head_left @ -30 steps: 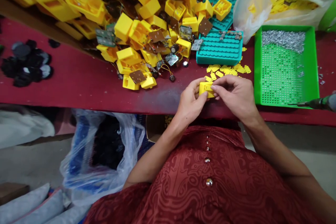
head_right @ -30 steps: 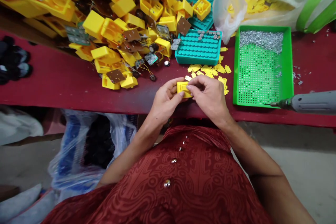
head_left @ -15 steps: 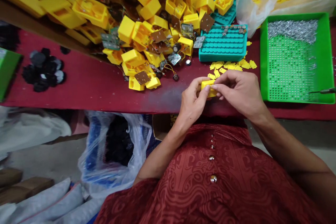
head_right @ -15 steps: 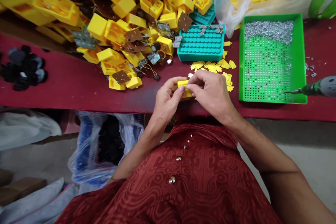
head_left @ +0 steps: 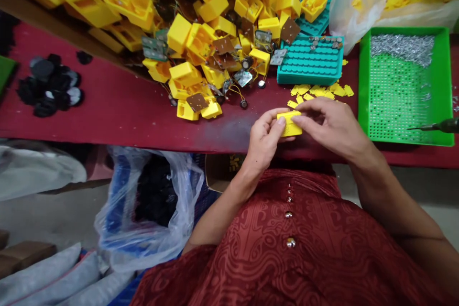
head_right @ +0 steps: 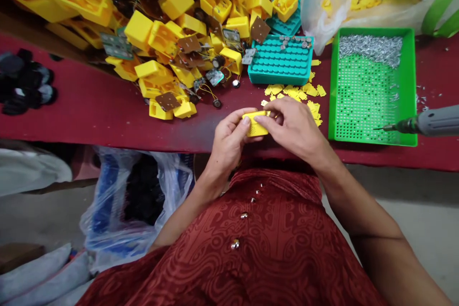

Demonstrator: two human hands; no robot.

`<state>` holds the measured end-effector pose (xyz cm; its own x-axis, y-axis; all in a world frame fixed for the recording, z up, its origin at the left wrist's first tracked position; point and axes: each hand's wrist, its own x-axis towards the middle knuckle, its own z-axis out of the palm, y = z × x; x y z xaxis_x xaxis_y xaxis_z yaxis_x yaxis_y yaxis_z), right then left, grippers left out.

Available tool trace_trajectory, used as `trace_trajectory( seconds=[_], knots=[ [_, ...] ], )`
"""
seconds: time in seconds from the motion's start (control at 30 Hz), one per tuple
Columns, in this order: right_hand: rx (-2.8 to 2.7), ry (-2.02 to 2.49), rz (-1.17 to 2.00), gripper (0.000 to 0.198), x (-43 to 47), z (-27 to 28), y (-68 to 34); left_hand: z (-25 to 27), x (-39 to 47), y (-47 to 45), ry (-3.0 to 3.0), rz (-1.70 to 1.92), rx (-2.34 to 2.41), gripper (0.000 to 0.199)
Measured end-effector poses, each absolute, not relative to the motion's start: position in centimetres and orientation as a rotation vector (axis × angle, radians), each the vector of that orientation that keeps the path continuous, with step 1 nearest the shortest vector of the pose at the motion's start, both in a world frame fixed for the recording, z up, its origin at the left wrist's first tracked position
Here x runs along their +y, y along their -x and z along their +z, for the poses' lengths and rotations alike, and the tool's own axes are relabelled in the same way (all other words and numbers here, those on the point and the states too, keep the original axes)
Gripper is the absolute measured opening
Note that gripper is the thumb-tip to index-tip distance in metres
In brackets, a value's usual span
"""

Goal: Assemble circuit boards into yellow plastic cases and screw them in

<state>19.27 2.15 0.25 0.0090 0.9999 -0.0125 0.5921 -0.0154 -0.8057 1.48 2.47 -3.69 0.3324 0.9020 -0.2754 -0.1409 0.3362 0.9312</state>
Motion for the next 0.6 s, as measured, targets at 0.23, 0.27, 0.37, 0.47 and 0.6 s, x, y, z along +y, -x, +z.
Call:
trace_trajectory(
  seconds=[0.23, 0.27, 0.37, 0.47, 0.6],
  knots=[
    [-1.524, 1.734, 1.086, 0.026, 1.1, -0.4, -19.4, -3.9, 1.6, -1.9, -1.172, 0.828, 1.035, 0.042],
    [-1.523, 1.729, 1.054, 0.026, 1.0, -0.5, -19.4, -4.0, 1.6, -2.0, -1.196, 0.833, 1.045, 0.04],
    [-1.517, 1.701, 0.947, 0.025, 0.9, -0.6, -19.3, -4.1, 1.6, -2.3, -1.228, 0.855, 1.023, 0.039],
    [-1.468, 1.712, 0.904, 0.023, 0.3, -0.2, -19.0, -3.6, 2.0, -2.7, -1.212, 0.841, 0.965, 0.043],
    [-1.339, 1.677, 0.807, 0.035, -3.7, 1.8, -19.8, -2.9, 2.9, -2.8, -1.14, 0.827, 0.92, 0.051]
  ],
)
